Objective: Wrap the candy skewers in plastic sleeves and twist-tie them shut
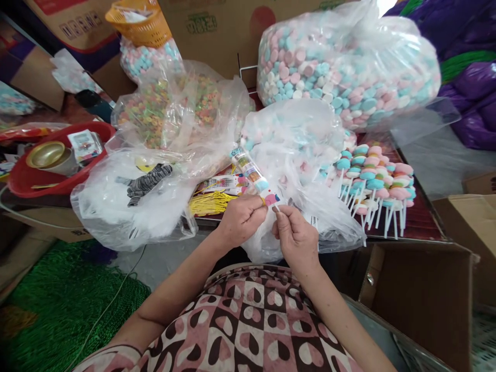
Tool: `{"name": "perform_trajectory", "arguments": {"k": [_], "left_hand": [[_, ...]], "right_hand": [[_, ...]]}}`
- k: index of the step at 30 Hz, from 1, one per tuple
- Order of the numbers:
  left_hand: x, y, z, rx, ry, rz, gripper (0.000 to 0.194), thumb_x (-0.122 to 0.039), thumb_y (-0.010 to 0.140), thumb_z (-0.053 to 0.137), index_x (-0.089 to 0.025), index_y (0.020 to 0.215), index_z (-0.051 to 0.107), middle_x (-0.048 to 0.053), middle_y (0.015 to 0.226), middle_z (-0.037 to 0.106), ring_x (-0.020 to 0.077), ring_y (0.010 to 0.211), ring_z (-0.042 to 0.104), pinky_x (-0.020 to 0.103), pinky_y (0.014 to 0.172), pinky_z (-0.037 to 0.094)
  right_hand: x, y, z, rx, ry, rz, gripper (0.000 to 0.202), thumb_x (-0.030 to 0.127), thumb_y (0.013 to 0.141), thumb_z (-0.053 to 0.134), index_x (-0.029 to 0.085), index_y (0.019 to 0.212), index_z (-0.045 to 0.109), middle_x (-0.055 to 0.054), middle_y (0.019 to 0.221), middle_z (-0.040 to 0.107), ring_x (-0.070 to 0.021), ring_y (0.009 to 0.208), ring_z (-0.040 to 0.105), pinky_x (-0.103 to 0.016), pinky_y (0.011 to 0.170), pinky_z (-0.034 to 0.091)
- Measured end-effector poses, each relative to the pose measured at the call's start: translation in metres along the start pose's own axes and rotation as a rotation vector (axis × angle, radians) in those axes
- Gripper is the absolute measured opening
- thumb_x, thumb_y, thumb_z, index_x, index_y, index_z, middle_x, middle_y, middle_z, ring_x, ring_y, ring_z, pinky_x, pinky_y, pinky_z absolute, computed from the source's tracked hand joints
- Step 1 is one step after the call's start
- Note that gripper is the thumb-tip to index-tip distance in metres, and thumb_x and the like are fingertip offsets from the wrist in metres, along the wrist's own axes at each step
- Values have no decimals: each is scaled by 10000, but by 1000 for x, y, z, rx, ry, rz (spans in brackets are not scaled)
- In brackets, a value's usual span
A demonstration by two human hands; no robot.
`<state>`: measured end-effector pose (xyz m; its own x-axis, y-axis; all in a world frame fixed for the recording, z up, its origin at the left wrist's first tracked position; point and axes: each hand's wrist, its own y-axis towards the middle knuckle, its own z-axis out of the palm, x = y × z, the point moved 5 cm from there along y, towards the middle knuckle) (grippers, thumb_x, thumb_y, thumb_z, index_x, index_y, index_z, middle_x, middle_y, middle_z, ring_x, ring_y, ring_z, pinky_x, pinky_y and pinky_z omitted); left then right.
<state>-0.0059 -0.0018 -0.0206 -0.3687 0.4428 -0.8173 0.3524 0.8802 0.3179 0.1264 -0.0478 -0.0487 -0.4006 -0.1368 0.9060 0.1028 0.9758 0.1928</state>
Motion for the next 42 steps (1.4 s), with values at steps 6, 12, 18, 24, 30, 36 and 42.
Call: {"name": "perform_trajectory", "arguments": {"k": [6,12,18,24,30,36,42], "left_hand": [[-2,-3,3,39,13,2,295,-193,830,454,-223,546,380,-7,552,424,158,577,374,310,644,293],[15,-9,-14,-47,-360,-257,204,-323,879,513,-198,737,588,0,746,600,146,746,539,280,738,399],[14,4,1,-185,-1081,-448,433,-513,808,680,-194,1092,603,2,814,659,145,781,604,300,789,442],[8,2,22,-239,-1309,-551,399,-330,754,788,-161,1063,600,-70,544,538,143,701,641,267,722,464],[8,-8,29,-117,-1348,-648,429,-379,800,733,-163,1142,588,-70,528,478,154,598,610,178,362,333],[13,-7,29,-13,-1325,-589,409,-452,803,713,-130,1045,641,-52,520,455,159,590,593,186,334,331],[9,-13,13,78,-1396,-473,285,-417,800,732,-158,755,623,-65,446,412,128,583,587,284,716,523]], "right_hand": [[4,3,3,-19,-74,-61,245,393,982,465,219,999,636,36,557,571,-138,476,538,-268,523,433],[2,0,2,-32,-10,-89,199,344,981,486,205,1038,616,46,577,574,-118,485,534,-246,516,444],[4,-2,11,3,33,-91,180,325,976,488,208,1025,616,53,566,568,-114,473,533,-241,502,448],[6,-6,14,36,14,-59,198,329,978,479,206,1014,631,51,564,562,-117,478,538,-245,511,450],[7,-11,23,47,76,-47,242,339,986,461,201,1051,649,40,581,556,-124,499,531,-260,529,462],[6,-8,22,129,123,12,267,381,983,475,197,1029,663,33,586,573,-125,492,532,-261,523,472],[20,18,-23,208,172,78,223,429,912,621,241,916,741,11,622,642,-141,583,596,-273,603,510]]}}
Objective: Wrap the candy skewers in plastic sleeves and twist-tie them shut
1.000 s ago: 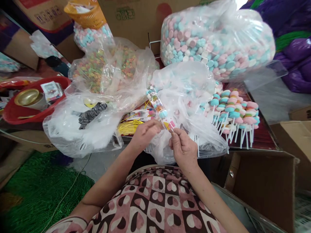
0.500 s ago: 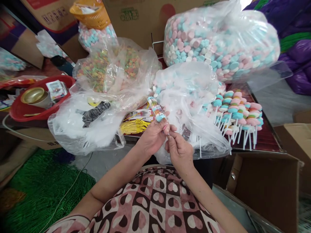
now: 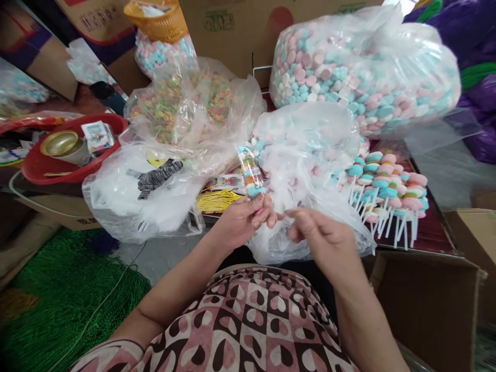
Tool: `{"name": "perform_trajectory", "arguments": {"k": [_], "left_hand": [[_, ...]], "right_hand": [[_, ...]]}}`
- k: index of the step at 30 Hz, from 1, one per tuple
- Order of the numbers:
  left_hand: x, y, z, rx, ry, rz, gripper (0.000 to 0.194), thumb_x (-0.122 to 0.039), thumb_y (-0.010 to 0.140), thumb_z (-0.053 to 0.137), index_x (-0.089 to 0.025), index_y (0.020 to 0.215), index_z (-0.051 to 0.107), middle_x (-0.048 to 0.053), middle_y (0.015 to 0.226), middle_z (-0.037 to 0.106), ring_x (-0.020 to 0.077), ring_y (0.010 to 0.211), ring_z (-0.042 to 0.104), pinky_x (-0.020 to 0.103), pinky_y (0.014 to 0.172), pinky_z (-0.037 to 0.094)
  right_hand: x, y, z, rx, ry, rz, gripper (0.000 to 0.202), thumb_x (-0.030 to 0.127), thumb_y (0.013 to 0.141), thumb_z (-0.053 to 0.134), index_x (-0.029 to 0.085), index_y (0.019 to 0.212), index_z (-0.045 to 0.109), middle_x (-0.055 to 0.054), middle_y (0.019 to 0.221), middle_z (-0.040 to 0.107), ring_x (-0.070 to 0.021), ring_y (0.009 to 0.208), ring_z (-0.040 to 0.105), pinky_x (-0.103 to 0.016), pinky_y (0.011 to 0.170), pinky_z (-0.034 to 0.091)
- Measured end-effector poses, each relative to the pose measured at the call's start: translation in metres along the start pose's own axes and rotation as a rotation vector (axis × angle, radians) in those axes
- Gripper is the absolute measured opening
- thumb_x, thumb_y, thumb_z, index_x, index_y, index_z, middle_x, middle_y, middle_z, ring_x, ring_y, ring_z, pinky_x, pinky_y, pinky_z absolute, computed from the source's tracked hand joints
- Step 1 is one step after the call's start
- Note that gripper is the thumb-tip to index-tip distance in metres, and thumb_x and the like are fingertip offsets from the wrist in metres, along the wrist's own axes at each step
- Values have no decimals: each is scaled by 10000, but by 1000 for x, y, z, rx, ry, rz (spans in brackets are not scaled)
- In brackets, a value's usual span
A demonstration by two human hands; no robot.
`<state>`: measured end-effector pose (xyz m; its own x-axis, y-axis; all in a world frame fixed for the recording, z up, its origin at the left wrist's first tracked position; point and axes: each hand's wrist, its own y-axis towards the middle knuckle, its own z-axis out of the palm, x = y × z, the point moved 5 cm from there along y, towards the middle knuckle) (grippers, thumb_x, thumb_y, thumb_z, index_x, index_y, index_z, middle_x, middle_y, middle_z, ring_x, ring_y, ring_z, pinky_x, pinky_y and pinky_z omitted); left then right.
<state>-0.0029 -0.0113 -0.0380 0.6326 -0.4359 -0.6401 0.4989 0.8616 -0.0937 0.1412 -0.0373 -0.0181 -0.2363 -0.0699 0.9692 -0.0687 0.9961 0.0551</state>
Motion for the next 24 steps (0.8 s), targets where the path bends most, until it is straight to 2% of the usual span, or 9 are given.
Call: {"name": "perform_trajectory", "arguments": {"k": [2,5,7,9,14,16,18,21,24], "left_hand": [[7,-7,14,170,-31,-131,303,-430,805,719,-165,720,597,-76,445,384,114,500,530,321,725,524],[22,-18,32,382,-73,-312,405,-518,758,728,-177,676,527,-95,434,334,88,399,421,313,624,501],[27,-19,33,387,-18,-334,465,-589,718,725,-188,683,492,-112,435,297,74,366,339,298,547,471],[24,-17,23,278,196,-261,455,-605,761,667,-200,694,471,-103,456,311,84,394,339,303,552,477],[-8,-12,-7,-239,1189,127,177,-381,903,549,-206,882,557,8,708,559,188,746,575,339,779,486],[-14,-13,-10,-307,1314,200,142,-346,906,540,-209,881,564,18,733,572,194,756,569,337,779,470],[-12,-14,-11,-233,1180,191,220,-386,924,505,-212,796,549,2,675,549,160,663,529,304,725,467],[0,-16,-7,27,707,43,371,-546,910,473,-211,762,537,-56,510,424,111,473,405,287,645,481],[4,-19,-8,46,561,31,363,-557,897,483,-213,800,543,-74,486,369,110,447,372,288,629,473]], "right_hand": [[7,8,-6,-79,210,41,263,461,879,654,270,1044,729,-2,738,695,-164,683,642,-303,668,540],[13,18,19,140,507,172,491,573,755,724,285,1150,686,-48,967,748,-232,841,702,-379,725,583],[13,21,36,232,610,250,529,588,704,751,270,1122,686,-46,900,748,-248,821,715,-385,689,595],[9,24,43,169,635,268,477,521,691,789,258,1076,690,-13,786,723,-232,774,714,-350,642,591],[-3,32,34,-273,511,43,332,365,680,855,235,924,671,3,849,735,-177,851,695,-306,767,562],[-2,33,30,-315,424,-13,305,366,710,840,231,923,668,-12,892,744,-180,864,690,-314,765,556],[1,35,28,-214,360,-2,335,390,717,832,239,971,674,-30,928,746,-188,823,686,-305,675,549],[7,37,29,33,317,85,447,427,671,849,243,1045,686,-53,927,743,-183,684,650,-284,517,488],[8,40,30,-12,258,89,385,411,655,851,239,967,704,-44,845,721,-176,614,607,-281,475,445]]}}
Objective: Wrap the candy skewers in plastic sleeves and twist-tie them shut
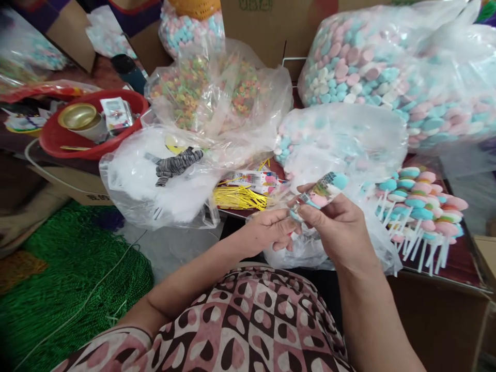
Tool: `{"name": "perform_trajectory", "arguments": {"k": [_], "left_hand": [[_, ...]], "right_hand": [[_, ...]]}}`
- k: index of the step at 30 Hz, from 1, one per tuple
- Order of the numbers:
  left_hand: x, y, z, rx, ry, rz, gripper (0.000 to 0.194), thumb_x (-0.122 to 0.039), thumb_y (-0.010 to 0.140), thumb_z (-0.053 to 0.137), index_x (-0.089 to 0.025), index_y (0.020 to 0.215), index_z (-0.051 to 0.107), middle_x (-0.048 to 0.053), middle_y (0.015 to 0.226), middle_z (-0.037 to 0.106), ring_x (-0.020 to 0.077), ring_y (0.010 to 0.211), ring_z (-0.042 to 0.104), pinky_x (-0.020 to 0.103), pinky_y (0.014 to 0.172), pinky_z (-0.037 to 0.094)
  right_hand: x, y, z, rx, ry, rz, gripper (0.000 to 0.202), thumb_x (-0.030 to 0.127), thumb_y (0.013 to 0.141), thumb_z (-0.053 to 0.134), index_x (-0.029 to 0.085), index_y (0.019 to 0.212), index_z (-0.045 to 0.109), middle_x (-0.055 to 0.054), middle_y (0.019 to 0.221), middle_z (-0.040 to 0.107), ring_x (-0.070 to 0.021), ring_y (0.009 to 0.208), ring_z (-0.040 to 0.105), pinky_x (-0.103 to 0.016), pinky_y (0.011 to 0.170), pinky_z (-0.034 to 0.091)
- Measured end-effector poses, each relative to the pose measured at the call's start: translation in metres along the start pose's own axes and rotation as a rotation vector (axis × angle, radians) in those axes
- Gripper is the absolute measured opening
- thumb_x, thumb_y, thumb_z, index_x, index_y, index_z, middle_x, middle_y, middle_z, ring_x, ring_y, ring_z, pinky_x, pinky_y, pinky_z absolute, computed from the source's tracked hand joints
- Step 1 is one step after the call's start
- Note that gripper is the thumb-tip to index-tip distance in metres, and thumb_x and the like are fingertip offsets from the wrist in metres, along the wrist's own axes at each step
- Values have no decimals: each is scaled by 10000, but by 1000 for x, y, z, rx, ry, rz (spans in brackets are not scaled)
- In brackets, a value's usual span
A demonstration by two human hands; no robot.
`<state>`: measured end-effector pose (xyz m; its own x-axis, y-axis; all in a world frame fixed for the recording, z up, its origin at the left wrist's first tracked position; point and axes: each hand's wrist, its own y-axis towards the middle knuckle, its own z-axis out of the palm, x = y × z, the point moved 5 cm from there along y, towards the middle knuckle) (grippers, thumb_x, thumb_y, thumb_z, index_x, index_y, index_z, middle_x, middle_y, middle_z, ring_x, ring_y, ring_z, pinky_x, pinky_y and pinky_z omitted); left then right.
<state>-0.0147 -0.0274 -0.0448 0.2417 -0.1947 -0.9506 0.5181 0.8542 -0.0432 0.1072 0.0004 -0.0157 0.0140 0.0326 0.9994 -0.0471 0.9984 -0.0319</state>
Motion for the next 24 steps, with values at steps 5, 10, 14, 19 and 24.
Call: {"name": "perform_trajectory", "arguments": {"k": [5,10,14,19,24], "left_hand": [[-9,-12,-34,-480,446,151,143,-309,884,576,-222,772,580,-6,693,528,144,666,476,247,684,388],[-16,-25,-85,-586,150,123,250,-436,890,596,-210,785,603,-55,550,451,94,502,393,225,585,370],[-22,-32,-108,-622,-142,169,282,-456,876,618,-194,778,579,-104,451,353,59,401,339,225,578,441],[-21,-32,-109,-635,-296,151,242,-374,886,620,-179,752,571,-112,440,325,43,376,347,209,544,458],[-17,-29,-113,-657,-354,130,247,-371,884,634,-177,747,570,-115,446,308,38,369,346,206,535,461]], "right_hand": [[-2,11,22,-137,-138,-138,266,426,735,792,247,901,687,-12,801,683,-132,550,528,-278,490,440],[-10,31,56,170,-569,-195,241,398,906,597,222,1021,715,-45,879,735,-183,710,654,-311,626,503],[-31,42,80,362,-1234,-345,143,212,864,600,194,885,741,-83,910,750,-231,844,659,-329,732,468],[-52,47,94,442,-1532,-352,246,197,921,499,155,896,740,-140,966,729,-244,886,645,-313,683,407],[-55,55,88,373,-1426,-290,244,179,887,483,171,776,700,-113,865,726,-205,733,628,-298,555,310]]}}
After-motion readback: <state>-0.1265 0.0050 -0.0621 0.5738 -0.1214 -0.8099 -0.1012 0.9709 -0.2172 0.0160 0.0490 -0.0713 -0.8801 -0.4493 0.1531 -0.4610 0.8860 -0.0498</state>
